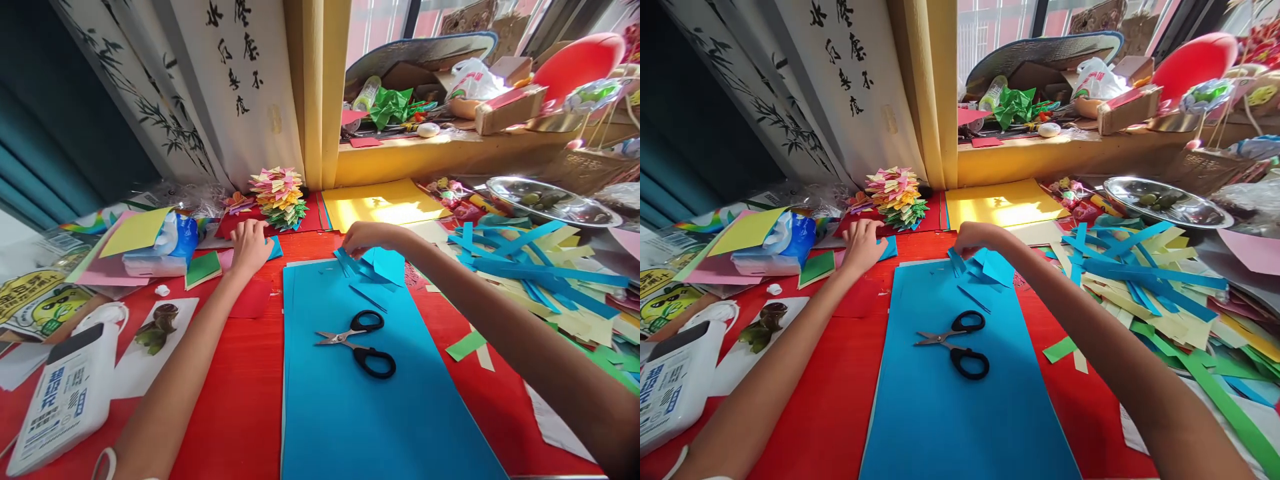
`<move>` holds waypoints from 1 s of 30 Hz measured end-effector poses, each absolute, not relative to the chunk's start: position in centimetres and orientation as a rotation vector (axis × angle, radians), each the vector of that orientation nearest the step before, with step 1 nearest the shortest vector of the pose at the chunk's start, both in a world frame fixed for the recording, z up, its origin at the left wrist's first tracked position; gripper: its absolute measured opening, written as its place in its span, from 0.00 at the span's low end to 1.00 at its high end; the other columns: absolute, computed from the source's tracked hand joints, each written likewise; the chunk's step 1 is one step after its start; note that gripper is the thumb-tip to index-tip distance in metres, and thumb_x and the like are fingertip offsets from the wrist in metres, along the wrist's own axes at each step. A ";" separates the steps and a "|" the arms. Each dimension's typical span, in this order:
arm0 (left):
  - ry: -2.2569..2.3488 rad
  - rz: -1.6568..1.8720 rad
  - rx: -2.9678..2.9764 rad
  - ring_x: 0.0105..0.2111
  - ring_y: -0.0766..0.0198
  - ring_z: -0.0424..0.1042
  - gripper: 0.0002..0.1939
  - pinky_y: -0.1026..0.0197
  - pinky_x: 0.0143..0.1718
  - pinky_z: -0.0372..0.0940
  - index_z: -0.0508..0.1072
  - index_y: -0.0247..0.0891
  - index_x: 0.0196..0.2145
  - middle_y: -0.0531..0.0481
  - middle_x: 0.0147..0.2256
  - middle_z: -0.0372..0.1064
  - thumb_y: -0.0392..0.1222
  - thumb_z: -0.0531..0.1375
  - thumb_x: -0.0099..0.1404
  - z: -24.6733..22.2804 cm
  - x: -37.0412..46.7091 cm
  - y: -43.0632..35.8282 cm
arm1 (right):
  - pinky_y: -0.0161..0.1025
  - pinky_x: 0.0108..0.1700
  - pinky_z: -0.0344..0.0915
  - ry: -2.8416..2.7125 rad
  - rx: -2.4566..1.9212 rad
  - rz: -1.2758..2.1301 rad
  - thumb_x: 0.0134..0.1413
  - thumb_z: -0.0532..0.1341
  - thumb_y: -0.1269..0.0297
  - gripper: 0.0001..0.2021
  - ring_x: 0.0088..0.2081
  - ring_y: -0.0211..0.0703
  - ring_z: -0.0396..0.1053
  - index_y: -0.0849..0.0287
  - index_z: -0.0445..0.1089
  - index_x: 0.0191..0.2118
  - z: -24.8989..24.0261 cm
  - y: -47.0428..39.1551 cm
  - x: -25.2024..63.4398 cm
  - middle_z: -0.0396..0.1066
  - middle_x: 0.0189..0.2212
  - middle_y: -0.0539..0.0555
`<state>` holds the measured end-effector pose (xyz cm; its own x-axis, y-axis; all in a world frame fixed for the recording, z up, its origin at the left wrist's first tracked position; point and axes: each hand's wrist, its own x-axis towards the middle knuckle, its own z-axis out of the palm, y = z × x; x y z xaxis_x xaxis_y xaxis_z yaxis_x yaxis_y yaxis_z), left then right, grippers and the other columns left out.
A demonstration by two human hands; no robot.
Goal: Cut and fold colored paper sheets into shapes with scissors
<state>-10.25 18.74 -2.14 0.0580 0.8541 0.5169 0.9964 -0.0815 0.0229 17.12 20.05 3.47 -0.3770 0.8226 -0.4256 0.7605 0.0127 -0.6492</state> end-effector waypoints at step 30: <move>-1.685 -0.517 -2.165 0.48 0.49 0.60 0.16 0.50 0.46 0.54 0.65 0.36 0.49 0.42 0.47 0.63 0.38 0.48 0.64 -2.9 -7.7 17.4 | 0.30 0.29 0.63 -2.165 -1.511 1.047 0.50 0.63 0.70 0.04 0.26 0.32 0.65 0.64 0.69 0.34 5.9 19.5 17.9 0.69 0.29 0.53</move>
<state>-7.71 17.39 -2.89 0.2267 0.8443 0.4855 0.9713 -0.2325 -0.0491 17.89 19.47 5.89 -0.4013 0.9024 -0.1568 0.6833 0.1810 -0.7074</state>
